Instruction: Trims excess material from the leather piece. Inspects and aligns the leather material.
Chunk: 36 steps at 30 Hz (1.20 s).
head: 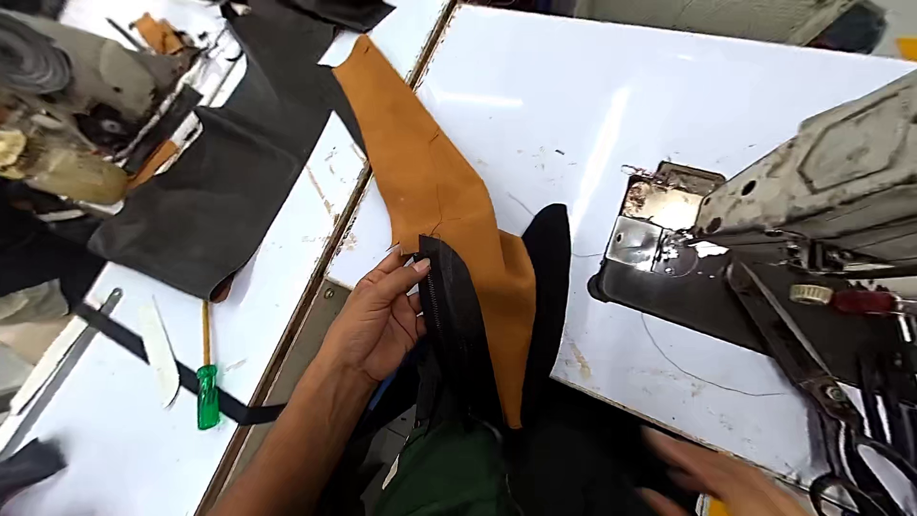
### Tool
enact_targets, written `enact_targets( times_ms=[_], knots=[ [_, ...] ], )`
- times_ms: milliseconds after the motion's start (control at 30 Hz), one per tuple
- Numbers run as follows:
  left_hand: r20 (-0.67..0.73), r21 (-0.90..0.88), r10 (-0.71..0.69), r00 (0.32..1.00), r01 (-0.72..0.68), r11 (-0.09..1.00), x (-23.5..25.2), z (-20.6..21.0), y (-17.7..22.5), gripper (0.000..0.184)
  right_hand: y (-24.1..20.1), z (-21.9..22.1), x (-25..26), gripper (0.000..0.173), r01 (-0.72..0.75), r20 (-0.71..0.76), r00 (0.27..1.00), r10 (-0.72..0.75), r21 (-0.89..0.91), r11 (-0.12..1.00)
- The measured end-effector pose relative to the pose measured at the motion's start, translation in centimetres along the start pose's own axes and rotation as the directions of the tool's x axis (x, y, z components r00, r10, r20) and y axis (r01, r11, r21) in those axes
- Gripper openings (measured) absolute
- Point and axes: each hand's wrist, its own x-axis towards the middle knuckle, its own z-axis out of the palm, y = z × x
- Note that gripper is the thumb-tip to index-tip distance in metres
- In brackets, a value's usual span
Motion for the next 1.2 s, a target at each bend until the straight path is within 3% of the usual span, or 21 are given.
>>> enact_targets(
  times_ms=[67,167,200,300,367,433,500,533,567,600,667,700,767,800,833,867,933,1000,1100,1200],
  knots=[
    [0.039,-0.012,0.008,0.999,-0.007,1.000,0.1,0.7,-0.1,0.037,-0.4,4.5,4.9,0.055,0.333,-0.126,0.936,-0.329,0.013,0.943],
    [0.083,-0.078,0.036,0.996,-0.030,0.997,0.2,1.4,0.1,0.040,-1.0,8.6,11.1,0.088,0.525,-0.288,0.774,-0.564,-0.205,0.826],
    [0.087,-0.095,0.048,0.995,-0.039,0.995,0.2,1.6,0.2,0.039,-1.3,8.9,12.1,0.086,0.562,-0.330,0.726,-0.603,-0.221,0.797],
    [0.028,-0.067,0.083,0.996,-0.081,0.995,1.0,1.9,0.7,0.026,-2.0,8.0,13.0,0.046,0.650,-0.491,0.576,-0.653,-0.209,0.731],
    [-0.028,-0.038,0.086,0.996,-0.087,0.996,2.4,2.0,1.2,0.031,-2.7,6.2,13.0,0.032,0.642,-0.575,0.518,-0.633,-0.229,0.732],
    [-0.144,0.066,0.205,0.968,-0.197,0.978,3.9,2.5,1.8,0.026,-4.1,5.1,13.1,0.028,0.559,-0.617,0.585,-0.526,-0.163,0.813],
    [-0.129,0.221,0.454,0.882,-0.421,0.880,5.0,2.0,4.0,0.020,-7.1,4.2,13.1,0.029,0.453,-0.570,0.767,-0.294,0.157,0.878],
    [0.031,0.265,0.567,0.823,-0.553,0.790,5.8,-0.1,6.4,0.020,-8.7,3.5,13.1,0.026,0.420,-0.488,0.852,-0.187,0.426,0.802],
    [0.307,0.295,0.599,0.740,-0.672,0.679,7.3,-3.6,9.8,0.019,-9.9,2.8,13.1,0.026,0.378,-0.378,0.915,-0.144,0.676,0.632],
    [0.498,0.351,0.585,0.640,-0.766,0.539,8.8,-5.7,12.9,0.020,-10.5,2.3,12.9,0.028,0.314,-0.277,0.949,-0.149,0.846,0.430],
    [0.655,0.481,0.537,0.531,-0.842,0.245,11.0,-4.1,16.0,0.020,-9.6,2.4,12.4,0.024,0.165,-0.146,0.981,-0.126,0.973,0.160],
    [0.663,0.584,0.497,0.560,-0.802,0.124,11.2,-0.6,15.8,0.022,-8.5,2.9,12.3,0.018,0.080,-0.078,0.997,-0.031,0.993,0.082],
    [0.551,0.803,0.412,0.726,-0.595,-0.027,11.0,7.3,11.8,0.042,-5.0,4.4,12.8,0.021,-0.100,0.110,0.966,0.233,0.993,-0.054],
    [0.527,0.845,0.295,0.797,-0.527,-0.086,11.6,8.9,9.1,0.064,-3.0,5.4,13.1,0.028,-0.172,0.199,0.912,0.360,0.979,-0.107],
    [0.547,0.834,0.159,0.822,-0.518,-0.192,12.4,8.7,6.0,0.077,-1.3,6.3,13.2,0.033,-0.215,0.260,0.845,0.468,0.965,-0.148],
    [0.593,0.781,0.040,0.804,-0.563,-0.271,13.2,7.8,2.9,0.077,0.0,6.9,13.2,0.034,-0.232,0.285,0.805,0.521,0.958,-0.166],
    [0.675,0.670,-0.094,0.732,-0.661,-0.337,13.8,5.8,-1.8,0.057,0.8,7.1,12.7,0.028,-0.247,0.277,0.793,0.543,0.960,-0.129],
    [0.794,0.546,-0.103,0.599,-0.778,-0.312,13.3,5.3,-4.8,0.041,0.4,7.1,12.5,0.026,-0.265,0.240,0.794,0.558,0.963,-0.037],
    [0.900,0.392,-0.125,0.418,-0.900,-0.188,13.6,7.9,-6.8,0.035,0.4,7.5,13.3,0.027,-0.281,0.214,0.772,0.599,0.960,0.019],
    [0.895,0.314,-0.256,0.365,-0.924,-0.220,15.2,10.4,-7.9,0.032,0.6,7.2,13.3,0.026,-0.297,0.219,0.777,0.590,0.954,0.036]
  ],
)
